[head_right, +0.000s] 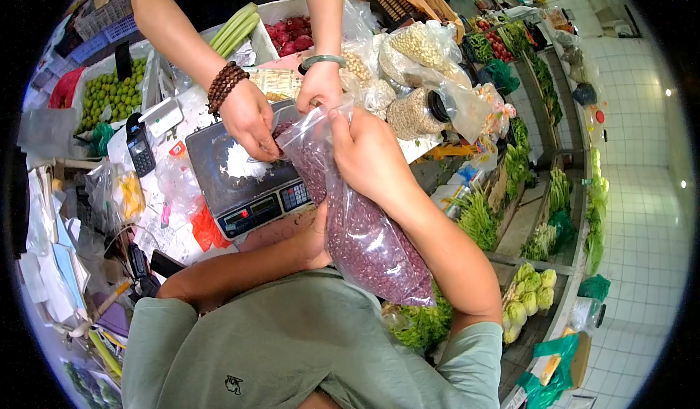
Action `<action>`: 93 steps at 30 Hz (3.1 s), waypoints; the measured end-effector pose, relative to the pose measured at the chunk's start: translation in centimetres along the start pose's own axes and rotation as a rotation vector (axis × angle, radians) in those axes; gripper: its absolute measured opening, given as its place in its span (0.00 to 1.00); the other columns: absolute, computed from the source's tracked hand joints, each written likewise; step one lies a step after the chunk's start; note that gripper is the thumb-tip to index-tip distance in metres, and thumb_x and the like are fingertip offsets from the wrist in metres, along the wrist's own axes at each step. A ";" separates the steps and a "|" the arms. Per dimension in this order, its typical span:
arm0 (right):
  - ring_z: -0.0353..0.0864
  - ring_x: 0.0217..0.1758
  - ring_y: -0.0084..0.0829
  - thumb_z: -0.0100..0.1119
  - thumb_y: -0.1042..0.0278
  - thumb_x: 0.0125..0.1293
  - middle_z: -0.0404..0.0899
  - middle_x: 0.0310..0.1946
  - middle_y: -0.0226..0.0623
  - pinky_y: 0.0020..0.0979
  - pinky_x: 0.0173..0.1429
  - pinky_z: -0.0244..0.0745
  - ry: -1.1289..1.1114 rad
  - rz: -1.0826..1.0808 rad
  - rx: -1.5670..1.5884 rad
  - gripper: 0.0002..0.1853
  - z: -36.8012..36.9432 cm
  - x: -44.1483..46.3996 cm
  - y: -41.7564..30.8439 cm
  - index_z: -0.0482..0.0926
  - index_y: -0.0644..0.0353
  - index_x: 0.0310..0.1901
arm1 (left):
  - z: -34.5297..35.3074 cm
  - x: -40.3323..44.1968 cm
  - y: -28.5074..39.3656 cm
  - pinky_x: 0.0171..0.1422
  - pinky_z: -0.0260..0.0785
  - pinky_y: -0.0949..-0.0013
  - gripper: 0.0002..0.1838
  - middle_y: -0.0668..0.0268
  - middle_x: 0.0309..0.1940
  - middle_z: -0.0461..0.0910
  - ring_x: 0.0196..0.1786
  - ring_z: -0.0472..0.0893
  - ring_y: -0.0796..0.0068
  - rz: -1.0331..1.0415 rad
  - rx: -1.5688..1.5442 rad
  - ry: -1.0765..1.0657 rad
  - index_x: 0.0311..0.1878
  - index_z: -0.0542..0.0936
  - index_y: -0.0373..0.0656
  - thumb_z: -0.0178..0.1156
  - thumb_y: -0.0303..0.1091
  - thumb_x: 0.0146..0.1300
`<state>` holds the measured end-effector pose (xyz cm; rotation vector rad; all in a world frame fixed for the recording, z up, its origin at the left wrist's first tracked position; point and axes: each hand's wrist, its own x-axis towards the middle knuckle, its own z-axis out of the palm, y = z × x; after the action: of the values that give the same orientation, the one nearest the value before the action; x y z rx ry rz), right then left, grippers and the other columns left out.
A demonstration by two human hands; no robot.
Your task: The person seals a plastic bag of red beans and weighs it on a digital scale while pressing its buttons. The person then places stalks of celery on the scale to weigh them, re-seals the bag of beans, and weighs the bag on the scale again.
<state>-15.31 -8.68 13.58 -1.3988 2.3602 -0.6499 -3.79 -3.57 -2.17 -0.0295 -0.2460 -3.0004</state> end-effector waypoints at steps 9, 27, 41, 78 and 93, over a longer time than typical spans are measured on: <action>0.79 0.26 0.43 0.56 0.54 0.83 0.78 0.23 0.52 0.46 0.39 0.74 -0.017 -0.011 0.005 0.26 0.6 0.4 -0.1 0.77 0.71 0.32 | -0.1 -0.1 0.1 0.87 0.60 0.44 0.60 0.59 0.80 0.69 0.81 0.69 0.58 0.024 -0.022 -0.001 0.85 0.59 0.48 0.59 0.83 0.61; 0.83 0.36 0.56 0.53 0.56 0.83 0.81 0.29 0.61 0.52 0.47 0.76 -0.082 0.014 -0.017 0.23 0.9 1.3 -0.2 0.80 0.72 0.38 | -3.5 0.1 -1.5 0.85 0.65 0.50 0.43 0.65 0.80 0.69 0.79 0.72 0.65 0.043 -0.095 -0.042 0.85 0.58 0.54 0.46 0.71 0.78; 0.85 0.45 0.69 0.50 0.59 0.82 0.84 0.36 0.69 0.58 0.54 0.77 -0.108 0.035 -0.020 0.21 0.9 1.1 -0.7 0.82 0.72 0.41 | -2.4 -0.3 -0.9 0.83 0.67 0.51 0.47 0.66 0.76 0.73 0.77 0.74 0.66 0.004 -0.040 0.035 0.84 0.60 0.53 0.50 0.74 0.73; 0.85 0.46 0.70 0.50 0.57 0.82 0.83 0.36 0.71 0.59 0.56 0.77 -0.128 0.054 -0.011 0.23 1.8 1.2 0.3 0.82 0.75 0.41 | -4.3 1.0 -2.4 0.81 0.70 0.52 0.51 0.66 0.75 0.75 0.76 0.76 0.67 -0.021 -0.066 -0.013 0.83 0.61 0.52 0.52 0.77 0.67; 0.85 0.47 0.70 0.50 0.58 0.83 0.84 0.37 0.71 0.57 0.56 0.77 -0.133 0.078 0.032 0.22 2.1 1.3 0.5 0.83 0.74 0.42 | -4.1 1.1 -2.3 0.79 0.73 0.53 0.43 0.67 0.72 0.77 0.73 0.78 0.68 -0.025 -0.084 0.012 0.82 0.63 0.52 0.47 0.72 0.75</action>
<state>-15.18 -10.07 11.48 -1.2887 2.2779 -0.5532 -5.17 -2.12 -6.53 -0.0165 -0.1202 -3.0328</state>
